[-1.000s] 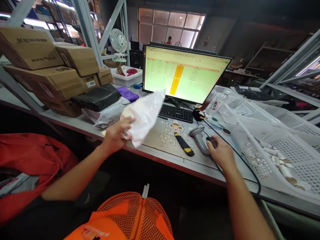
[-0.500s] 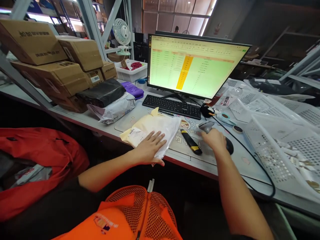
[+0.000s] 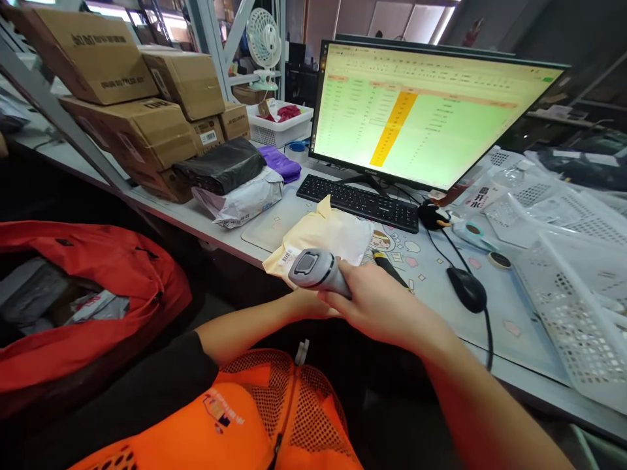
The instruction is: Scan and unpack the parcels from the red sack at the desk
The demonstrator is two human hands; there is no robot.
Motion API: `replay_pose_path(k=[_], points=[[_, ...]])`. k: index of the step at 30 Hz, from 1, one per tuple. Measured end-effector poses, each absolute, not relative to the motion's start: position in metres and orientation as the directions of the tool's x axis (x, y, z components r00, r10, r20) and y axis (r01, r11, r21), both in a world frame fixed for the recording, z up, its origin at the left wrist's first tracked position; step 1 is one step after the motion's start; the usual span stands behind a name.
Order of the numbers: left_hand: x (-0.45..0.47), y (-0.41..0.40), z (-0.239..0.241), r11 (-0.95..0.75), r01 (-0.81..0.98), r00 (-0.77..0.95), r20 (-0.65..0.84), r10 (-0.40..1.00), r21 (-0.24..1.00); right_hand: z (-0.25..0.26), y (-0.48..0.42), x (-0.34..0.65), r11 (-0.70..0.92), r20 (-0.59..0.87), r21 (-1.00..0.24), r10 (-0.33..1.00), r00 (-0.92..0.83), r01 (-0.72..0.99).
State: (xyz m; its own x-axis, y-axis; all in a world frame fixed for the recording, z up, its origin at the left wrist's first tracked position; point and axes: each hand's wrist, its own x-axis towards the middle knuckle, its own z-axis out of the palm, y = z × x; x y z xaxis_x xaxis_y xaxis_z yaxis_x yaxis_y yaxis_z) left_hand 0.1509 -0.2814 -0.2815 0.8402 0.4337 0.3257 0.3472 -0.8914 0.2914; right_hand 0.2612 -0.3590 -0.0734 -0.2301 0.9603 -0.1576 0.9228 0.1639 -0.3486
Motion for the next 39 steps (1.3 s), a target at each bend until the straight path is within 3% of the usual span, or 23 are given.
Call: replay_pose_path(k=[7, 15, 17, 20, 23, 24, 26, 28, 30, 32, 36, 39], points=[[0.15, -0.281, -0.282, -0.895, 0.35, 0.829, 0.353, 0.433, 0.275, -0.073, -0.349, 0.251, 0.146, -0.154, -0.289, 0.968, -0.197, 0.946], [0.157, -0.284, -0.273, -0.842, 0.446, 0.832, 0.206, 0.515, 0.304, -0.072, -0.348, 0.248, 0.135, -0.117, -0.32, 0.976, -0.181, 0.938], [0.154, -0.287, -0.26, -0.843, 0.442, 0.809, 0.27, 0.522, 0.307, -0.079, -0.343, 0.265, 0.11, -0.053, -0.351, 0.989, -0.137, 0.93], [0.131, -0.286, -0.231, -0.867, 0.367, 0.722, 0.484, 0.494, 0.338, -0.096, -0.338, 0.311, -0.002, 0.055, -0.357, 0.998, 0.023, 0.934], [0.085, -0.269, -0.205, -0.748, 0.47, 0.444, 0.607, 0.659, 0.468, -0.111, -0.343, 0.364, -0.195, 0.114, -0.337, 0.963, 0.245, 0.921], [0.068, -0.26, -0.198, -0.63, 0.576, 0.32, 0.566, 0.76, 0.521, -0.114, -0.347, 0.378, -0.24, 0.121, -0.341, 0.948, 0.295, 0.909], [0.037, -0.24, -0.192, -0.367, 0.739, 0.193, 0.344, 0.919, 0.565, -0.116, -0.358, 0.395, -0.286, 0.12, -0.364, 0.93, 0.349, 0.887], [0.018, -0.226, -0.193, -0.263, 0.772, 0.252, 0.101, 0.962, 0.579, -0.112, -0.368, 0.395, -0.293, 0.123, -0.391, 0.923, 0.365, 0.872], [0.014, -0.221, -0.199, -0.304, 0.649, 0.413, 0.013, 0.911, 0.697, -0.108, -0.376, 0.376, -0.237, 0.136, -0.429, 0.937, 0.321, 0.872], [0.021, -0.225, -0.208, -0.327, 0.417, 0.501, 0.086, 0.861, 0.848, -0.107, -0.378, 0.344, -0.119, 0.156, -0.486, 0.963, 0.22, 0.866], [0.04, -0.249, -0.223, -0.26, 0.139, 0.426, 0.18, 0.886, 0.955, -0.133, -0.368, 0.281, 0.102, 0.189, -0.644, 0.982, 0.028, 0.758], [0.043, -0.263, -0.232, -0.179, 0.002, 0.314, 0.169, 0.934, 0.984, -0.166, -0.358, 0.263, 0.106, 0.097, -0.766, 0.994, -0.05, 0.634]])
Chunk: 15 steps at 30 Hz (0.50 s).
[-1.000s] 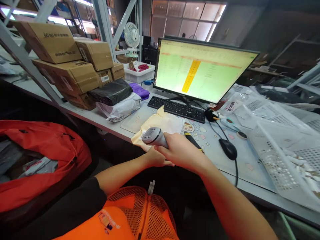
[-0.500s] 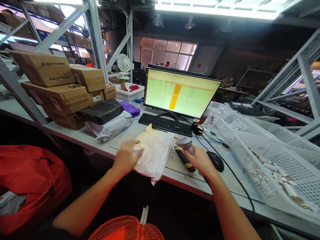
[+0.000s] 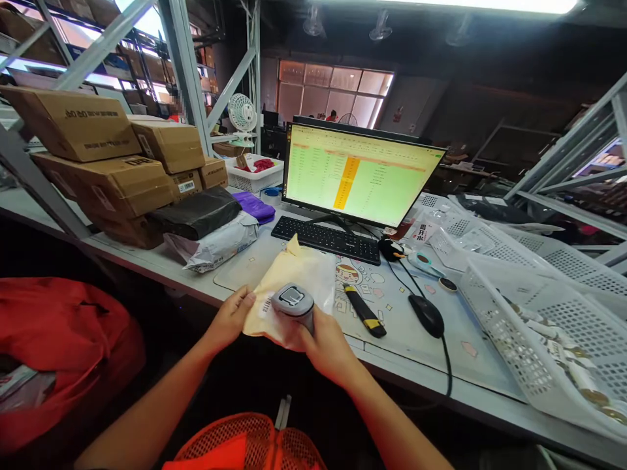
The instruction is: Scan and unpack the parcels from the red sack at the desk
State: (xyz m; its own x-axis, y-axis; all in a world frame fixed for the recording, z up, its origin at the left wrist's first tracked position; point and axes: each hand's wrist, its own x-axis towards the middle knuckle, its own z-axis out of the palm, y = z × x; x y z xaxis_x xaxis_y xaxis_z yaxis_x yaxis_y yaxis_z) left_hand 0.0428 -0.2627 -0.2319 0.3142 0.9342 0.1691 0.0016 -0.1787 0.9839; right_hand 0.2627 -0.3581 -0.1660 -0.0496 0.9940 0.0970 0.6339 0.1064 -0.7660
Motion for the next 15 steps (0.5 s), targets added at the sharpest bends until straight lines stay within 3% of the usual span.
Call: replay_pose_path(k=[3, 6, 11, 15], points=[[0.037, -0.268, -0.235, -0.144, -0.131, 0.165, 0.165, 0.972, 0.981, -0.189, -0.353, 0.267, 0.019, -0.054, -0.819, 0.992, -0.11, 0.574], [0.031, -0.269, -0.23, -0.215, -0.095, 0.118, 0.226, 0.967, 0.972, -0.19, -0.351, 0.28, 0.033, -0.074, -0.792, 0.986, -0.15, 0.61], [0.028, -0.272, -0.212, -0.316, 0.03, 0.21, 0.303, 0.93, 0.948, -0.136, -0.357, 0.301, 0.107, 0.069, -0.623, 0.994, -0.082, 0.775], [0.029, -0.274, -0.205, -0.359, 0.094, 0.25, 0.327, 0.911, 0.929, -0.082, -0.367, 0.308, 0.187, 0.014, -0.534, 0.977, -0.212, 0.825]])
